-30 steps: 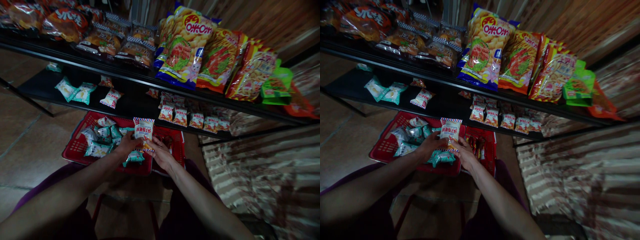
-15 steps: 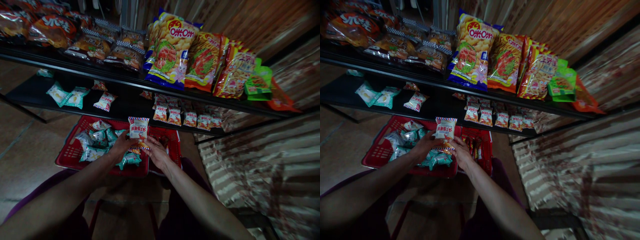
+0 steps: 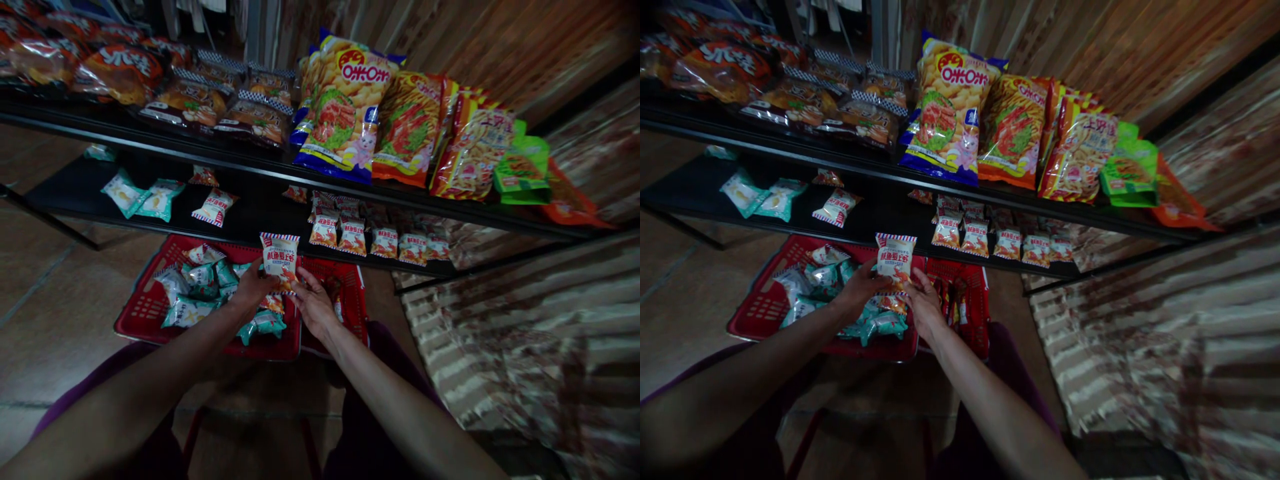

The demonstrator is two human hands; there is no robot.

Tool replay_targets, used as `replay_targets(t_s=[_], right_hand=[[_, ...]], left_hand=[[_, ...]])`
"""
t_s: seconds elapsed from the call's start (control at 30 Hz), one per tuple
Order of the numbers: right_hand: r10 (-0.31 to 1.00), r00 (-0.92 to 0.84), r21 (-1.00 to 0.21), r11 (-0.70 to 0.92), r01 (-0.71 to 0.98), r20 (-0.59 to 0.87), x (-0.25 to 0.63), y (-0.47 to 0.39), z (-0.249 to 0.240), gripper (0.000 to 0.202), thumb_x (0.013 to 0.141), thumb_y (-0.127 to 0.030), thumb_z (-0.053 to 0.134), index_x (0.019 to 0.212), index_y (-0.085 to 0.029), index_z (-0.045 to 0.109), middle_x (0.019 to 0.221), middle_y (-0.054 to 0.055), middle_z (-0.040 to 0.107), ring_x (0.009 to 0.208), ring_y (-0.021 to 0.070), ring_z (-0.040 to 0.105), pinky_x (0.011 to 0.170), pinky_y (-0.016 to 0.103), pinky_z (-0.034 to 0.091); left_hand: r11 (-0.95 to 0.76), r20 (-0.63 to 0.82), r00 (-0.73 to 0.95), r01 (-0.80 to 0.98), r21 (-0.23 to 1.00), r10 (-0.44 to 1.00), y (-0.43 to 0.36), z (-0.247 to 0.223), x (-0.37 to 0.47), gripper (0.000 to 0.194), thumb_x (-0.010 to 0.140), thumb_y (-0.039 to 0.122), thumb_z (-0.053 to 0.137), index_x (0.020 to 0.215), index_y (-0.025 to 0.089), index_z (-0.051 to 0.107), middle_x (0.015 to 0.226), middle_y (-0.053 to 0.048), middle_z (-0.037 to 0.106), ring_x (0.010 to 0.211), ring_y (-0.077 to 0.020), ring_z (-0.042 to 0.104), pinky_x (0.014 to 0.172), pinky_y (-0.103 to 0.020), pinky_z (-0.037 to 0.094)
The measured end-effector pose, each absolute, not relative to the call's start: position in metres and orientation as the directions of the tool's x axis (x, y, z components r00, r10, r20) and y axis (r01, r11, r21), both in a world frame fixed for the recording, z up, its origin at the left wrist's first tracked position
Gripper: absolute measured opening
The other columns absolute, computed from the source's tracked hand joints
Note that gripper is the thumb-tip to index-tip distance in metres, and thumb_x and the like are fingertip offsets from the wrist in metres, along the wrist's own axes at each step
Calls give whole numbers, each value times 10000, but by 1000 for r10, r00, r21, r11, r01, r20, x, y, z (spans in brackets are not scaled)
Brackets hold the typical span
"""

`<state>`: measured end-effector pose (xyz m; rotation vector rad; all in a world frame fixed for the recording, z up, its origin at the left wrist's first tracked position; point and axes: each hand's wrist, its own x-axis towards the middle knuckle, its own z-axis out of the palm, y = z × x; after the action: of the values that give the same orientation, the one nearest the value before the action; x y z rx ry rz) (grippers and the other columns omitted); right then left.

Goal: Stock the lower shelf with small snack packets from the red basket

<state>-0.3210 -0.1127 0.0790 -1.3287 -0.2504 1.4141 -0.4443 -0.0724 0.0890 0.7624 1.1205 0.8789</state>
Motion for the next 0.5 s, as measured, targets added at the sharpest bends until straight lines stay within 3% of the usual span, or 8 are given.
replay_targets(t_s=[0.3, 0.5], right_hand=[[794, 353, -813, -280, -510, -495, -317, -64, 55, 471, 599, -95, 643, 1055, -207, 594, 650, -53, 659, 606, 100, 596, 618, 233, 478], [787, 446, -867, -215, -450, -427, -301, -3, 31, 463, 613, -101, 612, 1063, -211, 603, 688, -46, 666, 626, 101, 598, 632, 225, 485]], left_hand=[[356, -346, 91, -142, 924, 934, -23, 59, -421, 541, 642, 51, 570, 1175, 148, 555, 712, 5, 636, 634, -109, 575, 634, -226, 488], [306, -307, -11, -72, 949, 952, 43, 30, -396, 620, 647, 51, 591, 1252, 170, 524, 810, -18, 652, 704, -123, 586, 701, -252, 501]])
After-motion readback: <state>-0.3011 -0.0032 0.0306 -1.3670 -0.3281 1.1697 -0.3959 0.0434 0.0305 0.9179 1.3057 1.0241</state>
